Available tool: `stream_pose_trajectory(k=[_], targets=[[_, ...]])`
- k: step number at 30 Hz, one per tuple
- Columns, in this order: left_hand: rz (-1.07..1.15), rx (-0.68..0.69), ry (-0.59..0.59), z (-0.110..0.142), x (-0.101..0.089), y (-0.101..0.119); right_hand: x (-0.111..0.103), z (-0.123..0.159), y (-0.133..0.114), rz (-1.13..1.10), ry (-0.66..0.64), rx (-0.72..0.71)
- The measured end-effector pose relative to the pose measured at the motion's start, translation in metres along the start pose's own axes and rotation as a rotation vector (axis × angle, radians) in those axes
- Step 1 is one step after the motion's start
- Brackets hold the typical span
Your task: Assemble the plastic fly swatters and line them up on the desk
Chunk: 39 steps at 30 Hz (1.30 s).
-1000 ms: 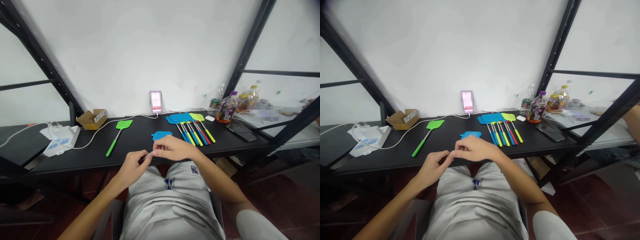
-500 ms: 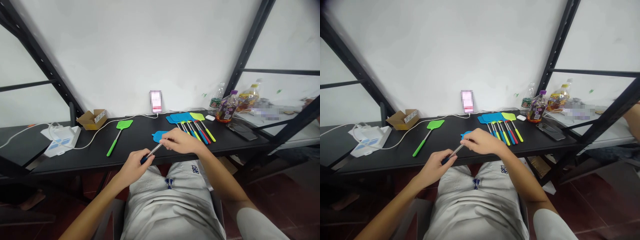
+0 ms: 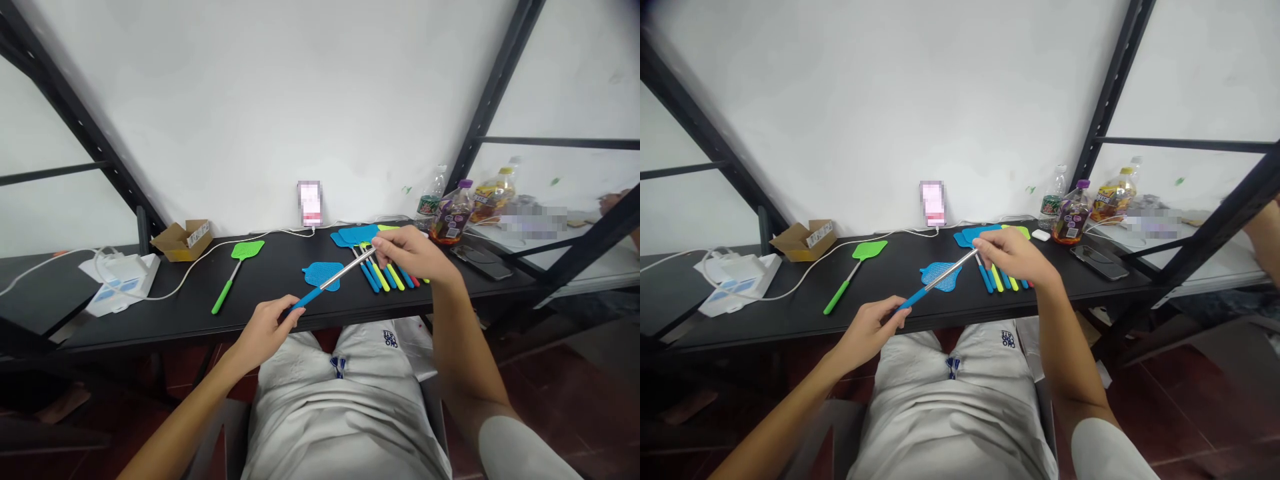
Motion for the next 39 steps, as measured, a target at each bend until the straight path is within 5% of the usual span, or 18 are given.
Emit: stream_pose_trajectory(k=[6,10,21,26,32,39], targets=[[-0.104,-0.022,0.165,-0.007,-0.013,-0.019,-0.033,0.017,0.032,0.012,0.231,0.176],[-0.183,0.015,0.292,-0.011,-0.024,-0.033,-0.038,0.021,0.044,0.048,0.229,0.264],[-0.379,-0.06,0.272,-0.02,-0.025,-0.081,-0.005,-0.006,0.038,0.327,0.128,0.21],[-0.413,-0.044,0.277,-0.023,-0.024,-0.083,0.007,-0.016,0.029,0.415,0.181,0.192],[-0.427,-0.036,0.287,-0.023,-0.023,-0.079,0.027,-0.028,0.033,0.22,0.167,0.154],[-0.439,-0.031,0.262,-0.023,-0.02,-0.08,0.045,-0.028,0.046,0.247,-0.051,0.179]])
Point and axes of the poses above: each hand's wrist, its own z-axis away from the middle knuckle, its own x-axis out of the palm, y = z × x, the point moved 5 cm from there along -z, towards the middle knuckle, and after that the axes turned 10 degrees about z, right-handed, at the moved point
